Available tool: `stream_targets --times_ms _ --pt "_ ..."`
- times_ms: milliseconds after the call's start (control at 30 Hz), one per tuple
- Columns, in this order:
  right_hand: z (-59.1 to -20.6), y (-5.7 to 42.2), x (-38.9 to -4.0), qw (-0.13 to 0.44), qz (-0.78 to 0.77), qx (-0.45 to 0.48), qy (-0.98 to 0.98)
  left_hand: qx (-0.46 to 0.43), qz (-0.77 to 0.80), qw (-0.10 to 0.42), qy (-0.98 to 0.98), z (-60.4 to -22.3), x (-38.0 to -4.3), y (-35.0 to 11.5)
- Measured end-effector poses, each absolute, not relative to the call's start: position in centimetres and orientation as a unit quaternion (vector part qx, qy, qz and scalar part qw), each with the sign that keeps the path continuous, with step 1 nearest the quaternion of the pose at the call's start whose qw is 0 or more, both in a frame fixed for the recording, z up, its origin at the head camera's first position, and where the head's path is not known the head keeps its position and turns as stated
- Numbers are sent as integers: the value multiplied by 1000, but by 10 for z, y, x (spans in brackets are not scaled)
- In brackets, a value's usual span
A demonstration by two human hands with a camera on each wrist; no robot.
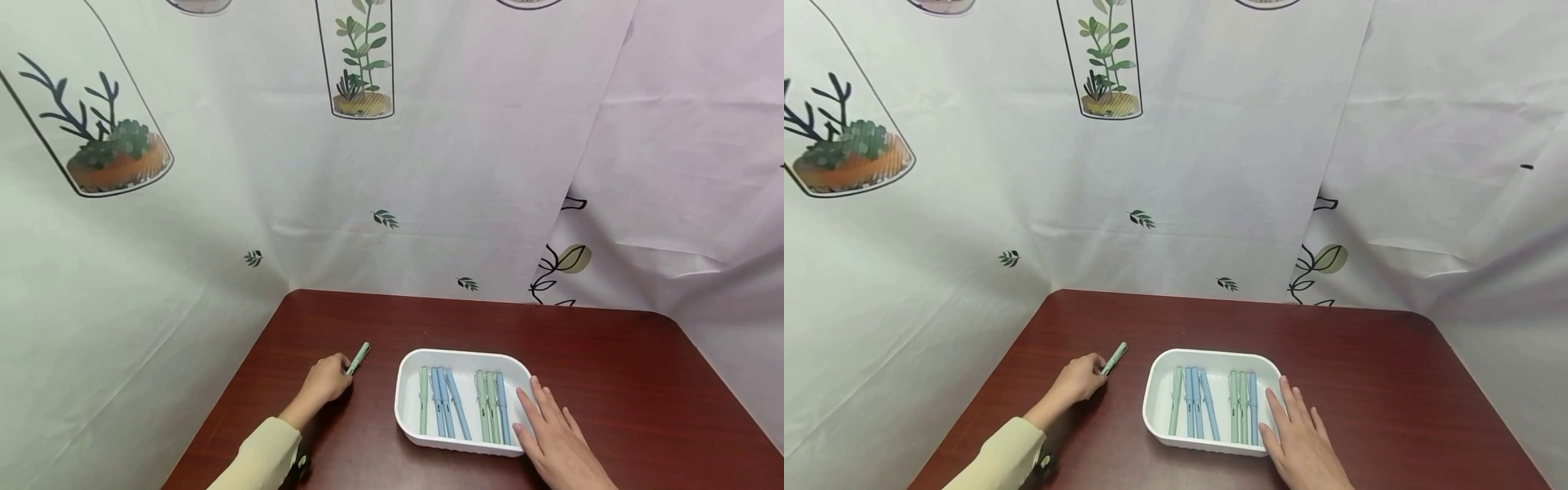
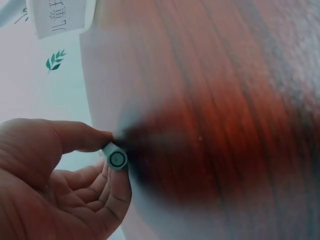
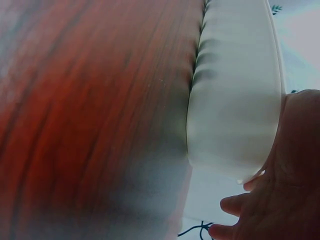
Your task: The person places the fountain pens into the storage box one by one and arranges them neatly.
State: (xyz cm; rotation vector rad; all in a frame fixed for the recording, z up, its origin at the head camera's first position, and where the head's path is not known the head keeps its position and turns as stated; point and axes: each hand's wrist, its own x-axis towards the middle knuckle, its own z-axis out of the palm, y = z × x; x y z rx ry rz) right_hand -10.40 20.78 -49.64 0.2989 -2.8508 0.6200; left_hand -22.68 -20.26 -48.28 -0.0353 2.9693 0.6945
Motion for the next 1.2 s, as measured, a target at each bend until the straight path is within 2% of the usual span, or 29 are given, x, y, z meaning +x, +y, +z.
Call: stream_targets --times_ms 400,700,967,1200 --pt "-492 209 -106 108 203 106 -967 -2 319 57 946 -469 -225 -196" --pt "-494 210 -107 116 200 110 -967 20 393 36 918 -457 -217 -186" --pt "-496 210 -106 120 203 111 -965 18 517 69 853 -449 -203 -176" --pt "-498 209 -105 126 204 115 -964 55 600 112 790 -446 -197 -171"
